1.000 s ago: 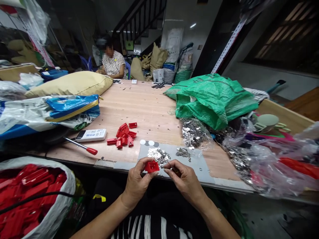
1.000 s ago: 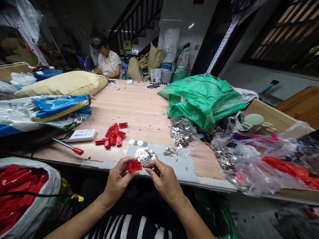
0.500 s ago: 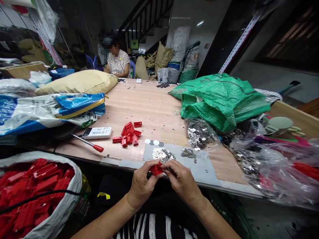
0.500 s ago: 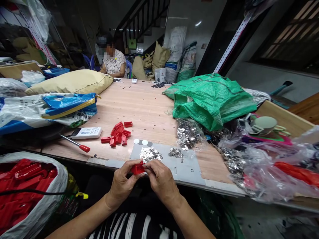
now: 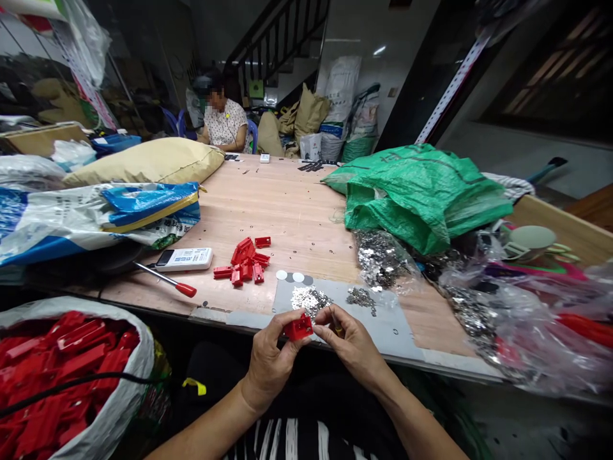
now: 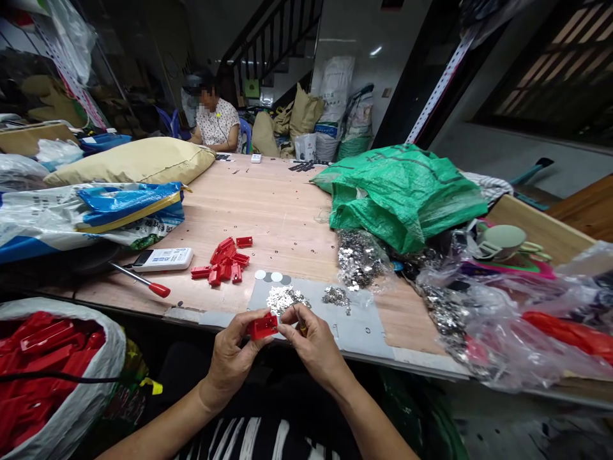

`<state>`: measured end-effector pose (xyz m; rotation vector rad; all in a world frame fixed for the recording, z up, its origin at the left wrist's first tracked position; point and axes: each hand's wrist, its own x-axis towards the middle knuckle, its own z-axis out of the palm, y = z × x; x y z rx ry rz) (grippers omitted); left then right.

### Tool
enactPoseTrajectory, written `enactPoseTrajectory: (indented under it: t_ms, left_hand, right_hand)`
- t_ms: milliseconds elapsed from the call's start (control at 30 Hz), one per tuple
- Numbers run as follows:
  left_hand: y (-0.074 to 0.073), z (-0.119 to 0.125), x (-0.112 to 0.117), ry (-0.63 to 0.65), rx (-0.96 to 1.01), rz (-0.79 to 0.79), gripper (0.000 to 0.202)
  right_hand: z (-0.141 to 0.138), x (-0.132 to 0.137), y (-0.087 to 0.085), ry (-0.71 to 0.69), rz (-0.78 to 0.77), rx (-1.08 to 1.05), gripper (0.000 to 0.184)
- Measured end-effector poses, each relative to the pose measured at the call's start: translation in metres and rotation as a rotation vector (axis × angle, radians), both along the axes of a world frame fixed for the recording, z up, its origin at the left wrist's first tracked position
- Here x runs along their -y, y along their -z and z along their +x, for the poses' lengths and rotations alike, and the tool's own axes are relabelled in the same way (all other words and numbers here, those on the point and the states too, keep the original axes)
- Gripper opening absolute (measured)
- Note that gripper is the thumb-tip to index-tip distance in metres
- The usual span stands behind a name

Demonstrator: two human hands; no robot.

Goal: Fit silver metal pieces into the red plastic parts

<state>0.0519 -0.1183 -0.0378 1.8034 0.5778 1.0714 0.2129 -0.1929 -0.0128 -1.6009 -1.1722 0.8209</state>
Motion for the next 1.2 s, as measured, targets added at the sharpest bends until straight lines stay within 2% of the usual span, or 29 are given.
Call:
enactPoseTrajectory:
  t_ms: [100,333,533,700,900,1000,1100,1200]
  left_hand:
    - [-0.002,0.0,0.001,0.032,-0.001,0.025,0.035]
    - [0.003,-0.001,0.005,0.099,-0.011,0.041,0.034]
    - [0.006,-0.009,0.008,0.184,-0.051,-0.01,0.034]
    - [0.01,-0.018,0.013,0.258,-0.063,-0.057,0.034]
    - [0.012,-0.021,0.015,0.324,-0.037,-0.119,0.035]
    - [0.013,-0.021,0.012,0.372,0.004,-0.213,0.034]
    - [0.014,-0.02,0.01,0.419,0.089,-0.408,0.031]
    - [0.014,-0.018,0.01,0.375,0.164,-0.556,0.028]
  right_hand:
    - [-0.004,-0.003,-0.001,-0.029,-0.01,-0.107,0.02]
    - [-0.004,-0.005,-0.001,-0.167,-0.062,-0.375,0.038]
    - [-0.012,0.007,0.003,-0.162,-0.1,-0.464,0.041]
    - [-0.019,0.021,0.016,-0.201,-0.16,-0.586,0.044]
    - [-0.022,0.03,0.024,-0.17,-0.164,-0.722,0.044]
    - [-0.025,0.031,0.025,-0.142,-0.169,-0.81,0.045]
    - [-0.027,0.03,0.027,-0.098,-0.181,-0.885,0.046]
    - [-0.029,0.028,0.028,-0.071,-0.179,-0.91,0.047]
